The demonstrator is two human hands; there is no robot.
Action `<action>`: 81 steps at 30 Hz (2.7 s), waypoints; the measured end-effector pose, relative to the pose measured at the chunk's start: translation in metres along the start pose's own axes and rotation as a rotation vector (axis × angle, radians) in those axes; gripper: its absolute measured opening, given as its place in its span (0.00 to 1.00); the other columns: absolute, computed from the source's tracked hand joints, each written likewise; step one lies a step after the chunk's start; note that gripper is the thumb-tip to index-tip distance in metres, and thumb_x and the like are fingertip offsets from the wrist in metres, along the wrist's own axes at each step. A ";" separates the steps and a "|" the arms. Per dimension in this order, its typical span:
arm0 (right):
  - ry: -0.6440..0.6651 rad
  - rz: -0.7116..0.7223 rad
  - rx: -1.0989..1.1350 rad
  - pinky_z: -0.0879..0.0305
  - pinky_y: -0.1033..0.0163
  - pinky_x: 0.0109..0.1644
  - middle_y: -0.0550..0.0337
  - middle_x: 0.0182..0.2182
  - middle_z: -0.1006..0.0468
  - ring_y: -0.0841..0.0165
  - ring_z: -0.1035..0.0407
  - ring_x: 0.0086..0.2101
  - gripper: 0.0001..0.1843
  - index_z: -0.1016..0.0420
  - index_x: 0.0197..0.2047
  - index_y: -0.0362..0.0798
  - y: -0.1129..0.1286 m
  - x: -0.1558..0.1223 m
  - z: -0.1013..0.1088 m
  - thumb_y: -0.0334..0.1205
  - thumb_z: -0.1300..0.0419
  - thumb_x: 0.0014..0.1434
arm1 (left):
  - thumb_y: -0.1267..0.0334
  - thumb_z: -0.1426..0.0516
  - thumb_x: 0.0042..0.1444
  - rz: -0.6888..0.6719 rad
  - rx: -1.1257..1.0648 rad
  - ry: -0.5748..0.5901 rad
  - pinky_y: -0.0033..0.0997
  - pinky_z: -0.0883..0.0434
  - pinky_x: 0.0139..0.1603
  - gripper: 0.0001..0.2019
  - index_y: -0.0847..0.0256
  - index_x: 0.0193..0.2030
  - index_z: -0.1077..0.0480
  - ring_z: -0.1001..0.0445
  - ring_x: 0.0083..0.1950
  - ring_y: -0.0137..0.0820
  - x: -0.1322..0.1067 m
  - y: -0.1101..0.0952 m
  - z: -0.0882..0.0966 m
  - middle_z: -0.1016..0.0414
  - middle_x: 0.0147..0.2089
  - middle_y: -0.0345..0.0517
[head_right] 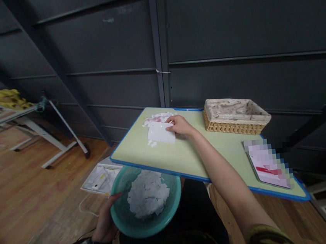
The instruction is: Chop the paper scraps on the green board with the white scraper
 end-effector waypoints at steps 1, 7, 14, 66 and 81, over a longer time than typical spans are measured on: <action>0.017 0.005 0.012 0.41 0.67 0.25 0.61 0.27 0.26 0.72 0.37 0.23 0.18 0.23 0.40 0.41 0.002 -0.001 -0.004 0.37 0.35 0.44 | 0.68 0.39 0.49 -0.003 0.003 -0.004 0.34 0.23 0.30 0.06 0.65 0.33 0.21 0.20 0.26 0.37 0.000 -0.002 0.000 0.15 0.30 0.48; 0.256 0.015 0.064 0.40 0.69 0.22 0.64 0.24 0.27 0.74 0.36 0.22 0.15 0.25 0.36 0.43 0.011 -0.008 -0.033 0.37 0.34 0.43 | 0.67 0.37 0.46 -0.025 0.009 0.005 0.31 0.24 0.27 0.02 0.63 0.26 0.22 0.22 0.23 0.35 -0.002 -0.007 -0.003 0.18 0.24 0.46; 0.498 -0.069 0.149 0.36 0.70 0.22 0.64 0.23 0.25 0.73 0.32 0.23 0.19 0.26 0.38 0.44 0.007 -0.020 -0.065 0.38 0.31 0.41 | 0.68 0.38 0.45 -0.037 0.042 -0.032 0.32 0.23 0.31 0.04 0.64 0.28 0.21 0.21 0.25 0.35 -0.005 -0.011 -0.002 0.17 0.26 0.47; -0.352 0.096 -0.661 0.38 0.55 0.49 0.46 0.47 0.19 0.52 0.27 0.46 0.19 0.24 0.53 0.47 0.015 -0.006 0.050 0.42 0.48 0.65 | 0.65 0.35 0.44 0.163 0.001 -0.020 0.48 0.23 0.46 0.07 0.62 0.32 0.24 0.18 0.46 0.53 0.017 0.045 0.021 0.15 0.30 0.48; -0.420 0.118 -0.587 0.37 0.55 0.50 0.47 0.46 0.19 0.53 0.27 0.46 0.19 0.23 0.51 0.46 0.018 -0.007 0.052 0.43 0.49 0.64 | 0.65 0.36 0.46 0.205 -0.024 -0.024 0.49 0.21 0.42 0.12 0.62 0.40 0.23 0.17 0.43 0.53 0.013 0.047 0.016 0.14 0.33 0.49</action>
Point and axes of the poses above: each hand's wrist, its own x-axis towards the middle knuckle, its own z-axis out of the back of the hand, y = z × x, the point moved 10 cm from there along x, towards the middle knuckle
